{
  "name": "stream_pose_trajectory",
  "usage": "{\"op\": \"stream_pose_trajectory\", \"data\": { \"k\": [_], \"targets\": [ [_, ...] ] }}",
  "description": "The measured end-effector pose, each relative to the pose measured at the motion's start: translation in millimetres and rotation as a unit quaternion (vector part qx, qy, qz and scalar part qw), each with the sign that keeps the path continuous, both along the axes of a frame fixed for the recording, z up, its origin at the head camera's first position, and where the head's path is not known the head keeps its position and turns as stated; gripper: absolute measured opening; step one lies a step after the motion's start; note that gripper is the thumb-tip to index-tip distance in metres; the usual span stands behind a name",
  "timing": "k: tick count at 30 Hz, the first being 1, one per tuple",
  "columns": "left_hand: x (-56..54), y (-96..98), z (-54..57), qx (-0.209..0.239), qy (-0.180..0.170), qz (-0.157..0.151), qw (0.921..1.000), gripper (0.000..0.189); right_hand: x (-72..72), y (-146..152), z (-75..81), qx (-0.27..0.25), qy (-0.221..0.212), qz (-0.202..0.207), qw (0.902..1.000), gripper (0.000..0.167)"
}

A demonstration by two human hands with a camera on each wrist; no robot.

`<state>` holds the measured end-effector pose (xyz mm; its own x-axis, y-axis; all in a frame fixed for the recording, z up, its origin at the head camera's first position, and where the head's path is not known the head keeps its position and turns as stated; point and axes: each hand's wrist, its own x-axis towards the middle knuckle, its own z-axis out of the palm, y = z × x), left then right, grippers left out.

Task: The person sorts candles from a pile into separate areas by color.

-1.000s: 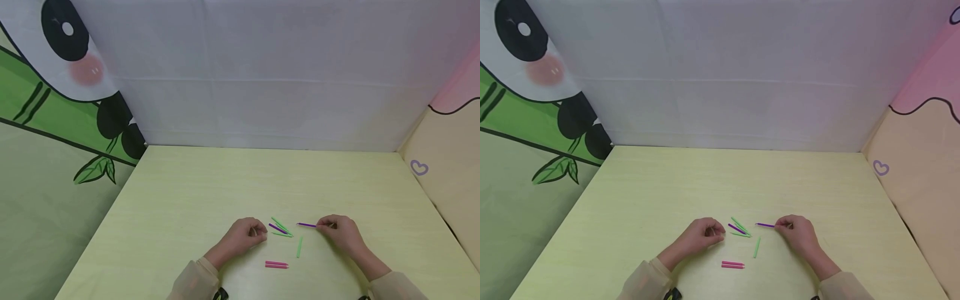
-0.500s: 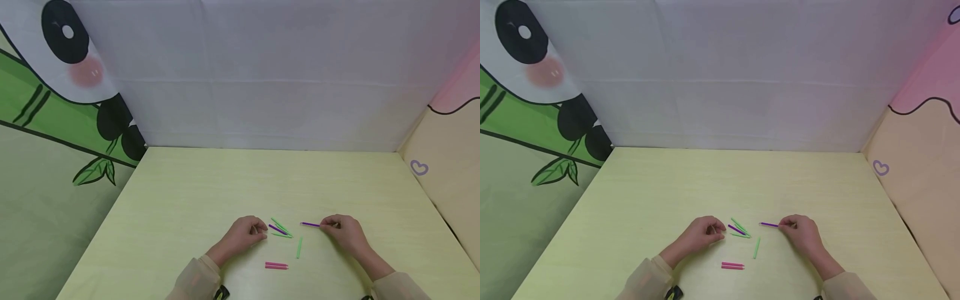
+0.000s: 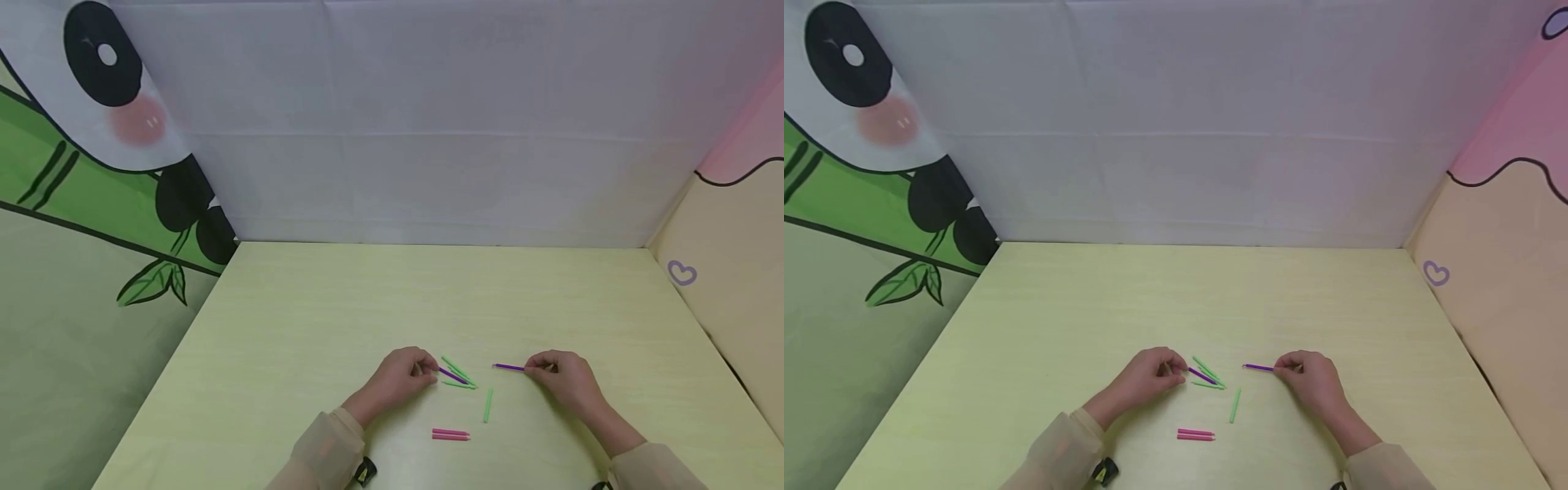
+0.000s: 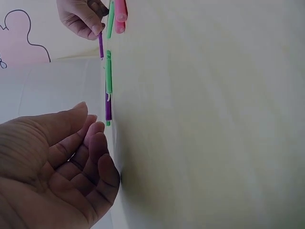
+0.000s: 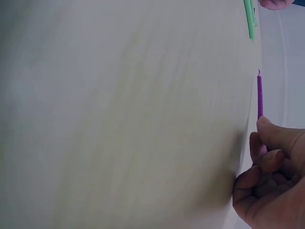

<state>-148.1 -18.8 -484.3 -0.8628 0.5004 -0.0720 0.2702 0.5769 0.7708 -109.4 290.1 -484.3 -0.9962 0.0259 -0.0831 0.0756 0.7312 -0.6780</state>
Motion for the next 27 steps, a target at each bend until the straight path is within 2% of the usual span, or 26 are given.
{"op": "stream_pose_trajectory", "data": {
  "k": [8,16,27],
  "targets": [
    [-4.0,1.7,-3.7,-0.021,0.012,0.004,0.9997,0.005,2.5,-1.8,0.8,-0.002,-0.003,-0.003,1.0,0.003],
    [-5.0,2.2,-4.1,-0.018,0.005,0.009,0.9998,0.006,6.2,-3.1,0.5,-0.004,-0.01,-0.006,0.9999,0.004],
    [-7.9,1.4,-4.8,-0.028,0.024,-0.005,0.9993,0.008,10.6,-6.1,0.3,-0.009,-0.019,-0.011,0.9997,0.005]
  ]
}}
